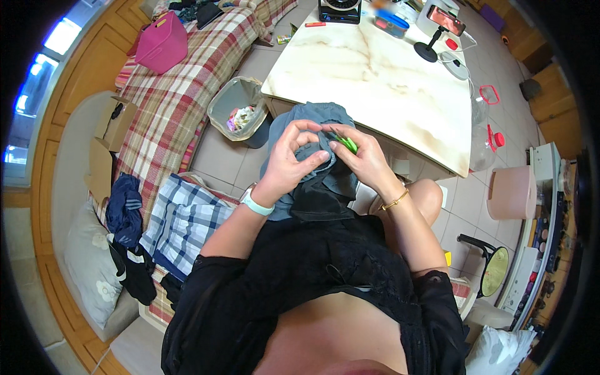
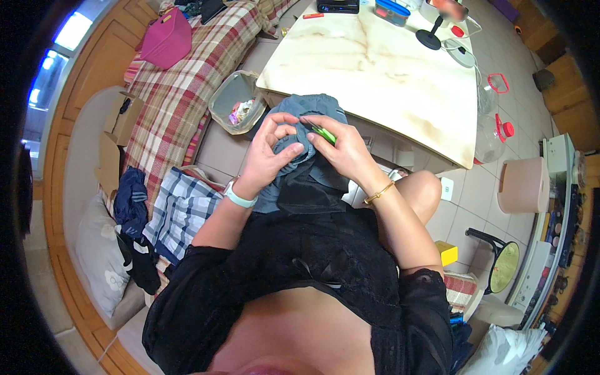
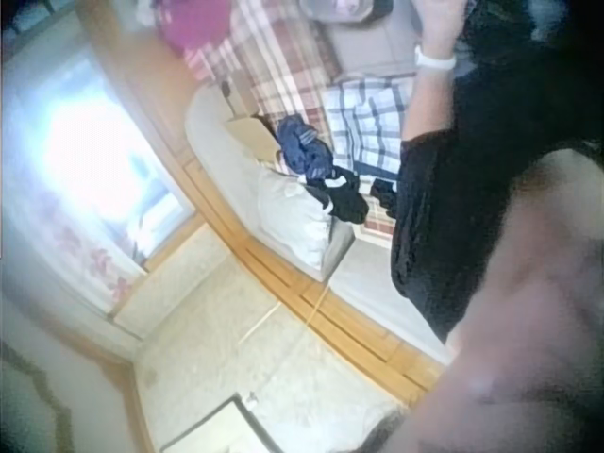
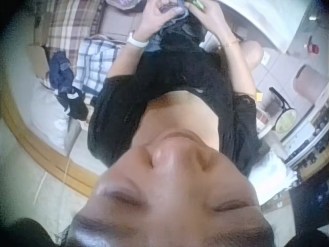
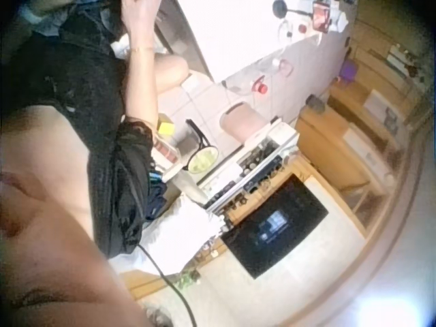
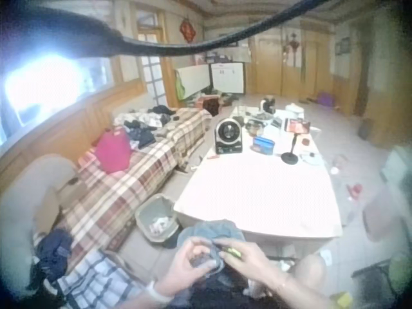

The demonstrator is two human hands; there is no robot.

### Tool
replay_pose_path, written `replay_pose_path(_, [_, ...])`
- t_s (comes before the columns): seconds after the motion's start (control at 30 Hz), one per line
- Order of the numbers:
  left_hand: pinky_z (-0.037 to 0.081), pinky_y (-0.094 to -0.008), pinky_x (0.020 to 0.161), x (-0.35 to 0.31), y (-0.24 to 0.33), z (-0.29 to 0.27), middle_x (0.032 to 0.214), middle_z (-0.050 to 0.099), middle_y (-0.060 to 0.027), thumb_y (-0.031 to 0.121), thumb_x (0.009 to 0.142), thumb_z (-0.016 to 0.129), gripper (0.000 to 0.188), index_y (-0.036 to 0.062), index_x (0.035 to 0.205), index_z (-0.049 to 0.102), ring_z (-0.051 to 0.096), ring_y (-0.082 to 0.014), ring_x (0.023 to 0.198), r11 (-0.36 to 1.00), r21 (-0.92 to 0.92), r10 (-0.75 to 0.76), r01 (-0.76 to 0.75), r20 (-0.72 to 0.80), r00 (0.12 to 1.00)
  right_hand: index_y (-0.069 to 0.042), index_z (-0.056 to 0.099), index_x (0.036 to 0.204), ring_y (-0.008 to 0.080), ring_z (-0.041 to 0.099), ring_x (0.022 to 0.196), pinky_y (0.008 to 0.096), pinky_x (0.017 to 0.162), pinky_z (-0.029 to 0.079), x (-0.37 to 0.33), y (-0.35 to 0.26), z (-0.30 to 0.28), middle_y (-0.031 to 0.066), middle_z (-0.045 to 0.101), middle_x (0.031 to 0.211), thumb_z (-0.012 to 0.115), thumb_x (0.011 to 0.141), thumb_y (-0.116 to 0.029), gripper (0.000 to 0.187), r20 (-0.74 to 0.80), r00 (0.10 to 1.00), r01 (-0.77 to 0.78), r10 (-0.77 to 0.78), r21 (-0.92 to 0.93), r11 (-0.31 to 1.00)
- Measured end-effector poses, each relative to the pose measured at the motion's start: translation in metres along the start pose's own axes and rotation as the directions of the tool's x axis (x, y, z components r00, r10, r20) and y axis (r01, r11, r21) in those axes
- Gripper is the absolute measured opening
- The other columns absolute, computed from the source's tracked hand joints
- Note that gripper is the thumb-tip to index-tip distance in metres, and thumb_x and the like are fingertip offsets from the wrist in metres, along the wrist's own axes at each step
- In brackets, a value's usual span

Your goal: The person sits on the floor and folds several pairs of shorts, placing them in a neat pile. They use a small green tool to snip threads or tags from the shorts during the process.

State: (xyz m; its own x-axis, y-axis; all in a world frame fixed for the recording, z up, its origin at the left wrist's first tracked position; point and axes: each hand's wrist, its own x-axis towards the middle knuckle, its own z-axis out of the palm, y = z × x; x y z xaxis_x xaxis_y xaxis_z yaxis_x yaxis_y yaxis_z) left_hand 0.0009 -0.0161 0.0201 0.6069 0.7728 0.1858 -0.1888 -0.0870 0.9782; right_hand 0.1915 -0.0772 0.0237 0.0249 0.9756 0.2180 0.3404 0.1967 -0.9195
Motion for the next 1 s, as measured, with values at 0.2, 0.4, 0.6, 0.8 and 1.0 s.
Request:
replay_pose_path(0.2, [0.044, -0.0277, 0.1, 0.007, -0.01, 0.003, 0.122, 0.056, -0.0048, -0.008, 0.084, 0.067, 0.042, -0.0019, 0.124, 0.054, 0.055, -0.0105, 0.106, 0.985, 0.154, 0.078, -0.072, -0.037, 0.996, -0.005, 0.068, 0.127, 0.0075, 0.049, 0.072, 0.0247, 0.068, 0.043, -0.003, 0.009, -0.008, -0.0026, 0.058, 0.08, 0.052, 0.106, -0.03, 0.036, 0.111, 0.94, -0.341, 0.322, 0.326, 0.882])
replay_pose_path(0.4, [0.044, -0.0299, 0.102, 0.009, -0.019, 0.001, 0.119, 0.066, -0.0078, -0.001, 0.09, 0.064, 0.028, -0.0035, 0.117, 0.063, 0.058, -0.0139, 0.112, 0.993, 0.095, 0.068, -0.066, -0.022, 0.997, -0.002, 0.07, 0.116, 0.0134, 0.053, 0.072, 0.0279, 0.07, 0.046, -0.013, 0.023, 0.008, 0.0051, 0.061, 0.08, 0.056, 0.104, -0.025, 0.029, -0.205, 0.97, 0.113, -0.13, -0.092, 0.989])
replay_pose_path(0.6, [0.048, -0.0309, 0.097, 0.008, -0.027, 0.003, 0.111, 0.069, -0.007, -0.001, 0.086, 0.07, 0.028, -0.0023, 0.113, 0.064, 0.063, -0.0157, 0.106, 0.982, 0.182, 0.07, -0.056, -0.073, 0.995, 0.001, 0.065, 0.108, 0.0178, 0.058, 0.075, 0.0302, 0.071, 0.047, -0.022, 0.003, 0.01, 0.0096, 0.064, 0.084, 0.066, 0.099, -0.023, 0.025, -0.188, 0.978, -0.099, 0.086, -0.062, 0.993])
replay_pose_path(0.8, [0.047, -0.0277, 0.095, 0.008, -0.024, -0.002, 0.11, 0.068, -0.0043, -0.001, 0.085, 0.074, 0.027, -0.0013, 0.112, 0.066, 0.06, -0.0115, 0.103, 0.961, 0.275, 0.026, -0.002, -0.083, 0.996, -0.001, 0.064, 0.105, 0.014, 0.053, 0.07, 0.0294, 0.067, 0.046, -0.021, 0.008, 0.011, 0.0057, 0.059, 0.075, 0.067, 0.098, -0.023, 0.024, -0.249, 0.964, -0.115, 0.092, -0.076, 0.991])
replay_pose_path(1.0, [0.052, -0.0276, 0.083, 0.002, -0.042, -0.02, 0.099, 0.073, -0.0061, 0.001, 0.086, 0.073, 0.022, -0.0016, 0.108, 0.069, 0.065, -0.0118, 0.091, 0.962, 0.274, 0.056, 0.001, -0.202, 0.978, 0.0, 0.064, 0.107, 0.0082, 0.051, 0.071, 0.0262, 0.066, 0.044, -0.021, 0.03, 0.039, 0.0016, 0.06, 0.078, 0.065, 0.101, -0.027, 0.027, -0.181, 0.974, -0.118, 0.134, 0.097, 0.988])
